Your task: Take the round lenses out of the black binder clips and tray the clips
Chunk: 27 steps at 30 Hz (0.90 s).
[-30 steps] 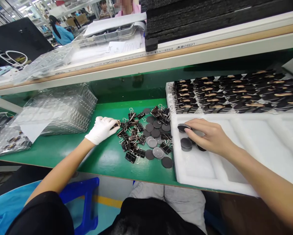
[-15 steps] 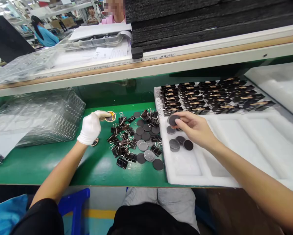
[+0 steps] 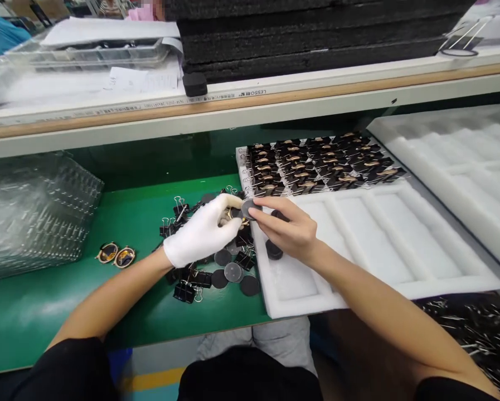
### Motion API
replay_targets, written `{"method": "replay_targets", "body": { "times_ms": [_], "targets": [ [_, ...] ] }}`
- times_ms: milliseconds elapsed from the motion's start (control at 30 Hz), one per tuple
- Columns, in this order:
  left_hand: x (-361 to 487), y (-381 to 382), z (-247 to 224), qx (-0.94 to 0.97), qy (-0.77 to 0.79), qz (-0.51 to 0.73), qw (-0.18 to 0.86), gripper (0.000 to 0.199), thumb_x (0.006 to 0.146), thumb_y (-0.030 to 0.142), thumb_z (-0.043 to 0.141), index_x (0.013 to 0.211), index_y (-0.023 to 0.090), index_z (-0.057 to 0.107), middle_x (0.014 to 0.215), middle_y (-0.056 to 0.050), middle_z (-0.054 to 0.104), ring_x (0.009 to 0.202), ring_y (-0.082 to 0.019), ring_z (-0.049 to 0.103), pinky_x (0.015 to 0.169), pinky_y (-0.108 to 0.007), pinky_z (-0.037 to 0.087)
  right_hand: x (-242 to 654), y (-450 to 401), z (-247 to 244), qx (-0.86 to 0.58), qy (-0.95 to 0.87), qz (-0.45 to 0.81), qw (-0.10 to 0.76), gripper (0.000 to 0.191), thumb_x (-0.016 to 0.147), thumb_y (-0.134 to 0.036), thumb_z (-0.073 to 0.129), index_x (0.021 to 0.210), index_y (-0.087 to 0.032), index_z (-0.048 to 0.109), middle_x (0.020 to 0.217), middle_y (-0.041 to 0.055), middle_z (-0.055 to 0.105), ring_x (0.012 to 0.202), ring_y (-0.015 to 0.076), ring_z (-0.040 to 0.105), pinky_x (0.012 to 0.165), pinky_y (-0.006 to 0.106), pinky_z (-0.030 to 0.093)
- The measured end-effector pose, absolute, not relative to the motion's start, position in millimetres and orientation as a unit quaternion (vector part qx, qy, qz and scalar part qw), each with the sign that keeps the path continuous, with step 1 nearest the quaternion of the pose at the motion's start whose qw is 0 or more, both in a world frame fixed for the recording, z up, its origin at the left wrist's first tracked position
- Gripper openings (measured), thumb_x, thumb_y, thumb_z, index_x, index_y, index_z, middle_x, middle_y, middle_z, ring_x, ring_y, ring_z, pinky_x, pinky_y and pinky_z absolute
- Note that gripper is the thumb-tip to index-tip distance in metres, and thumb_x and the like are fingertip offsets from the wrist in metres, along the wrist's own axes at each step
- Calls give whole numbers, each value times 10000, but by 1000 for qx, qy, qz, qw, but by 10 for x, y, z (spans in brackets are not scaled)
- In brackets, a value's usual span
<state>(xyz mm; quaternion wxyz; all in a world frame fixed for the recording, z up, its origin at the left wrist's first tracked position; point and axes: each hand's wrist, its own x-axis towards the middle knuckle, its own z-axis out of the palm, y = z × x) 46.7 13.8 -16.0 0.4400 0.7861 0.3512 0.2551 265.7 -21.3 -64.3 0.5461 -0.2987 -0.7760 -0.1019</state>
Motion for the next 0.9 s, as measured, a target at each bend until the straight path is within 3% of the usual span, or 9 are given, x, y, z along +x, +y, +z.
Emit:
{"method": "replay_targets", "body": {
  "times_ms": [200,333,400,567,733,833,900],
  "targets": [
    [474,112,-230,733,323,328,500,229,942,220,636,1155,192,559,1107,-50,666,906,-140,670,794,-297,576,2676,-149,-682,-286,-810,-97,503,746,919,16,635,1551,-363,521,1293,91,744,1129,262,745,876,447,686],
    [444,115,-238,720,286,312,550,449,891,135,644,1307,210,496,1287,-100,628,1035,-164,692,852,-307,604,2635,-162,-709,-282,-817,-90,495,754,925,22,603,1571,-352,492,1312,107,729,1170,275,726,906,474,673],
    [427,120,-222,712,277,293,574,521,896,166,660,1379,218,471,1404,-130,585,1110,-187,691,907,-327,610,2634,-175,-713,-283,-823,-83,485,756,923,32,576,1582,-328,481,1328,122,717,1199,285,709,932,495,661],
    [429,148,-188,702,325,295,561,417,1030,327,532,1414,175,472,1451,-174,590,1124,-207,702,923,-342,613,2642,-204,-685,-299,-849,-20,434,754,932,20,509,1598,-330,454,1432,106,667,1329,315,631,1046,584,596],
    [396,184,-185,761,319,260,502,391,1034,307,496,1398,177,557,1461,-130,615,1266,-223,645,1044,-348,560,2618,-235,-723,-320,-835,8,447,555,963,-69,620,1461,-315,616,1443,110,658,1278,306,661,996,545,627],
    [390,175,-167,762,326,232,508,410,1057,359,463,1410,186,578,1409,-123,654,1130,-194,704,947,-305,589,2607,-258,-741,-335,-812,31,476,440,967,-84,652,1323,-335,712,1390,86,686,1138,251,720,871,450,674],
    [407,159,-160,753,321,225,529,408,1045,345,488,1415,198,576,1411,-124,651,1111,-198,714,879,-290,607,2593,-277,-724,-347,-800,60,486,361,957,-116,685,1233,-338,749,1331,71,710,1089,245,729,845,443,672]
  ]
}}
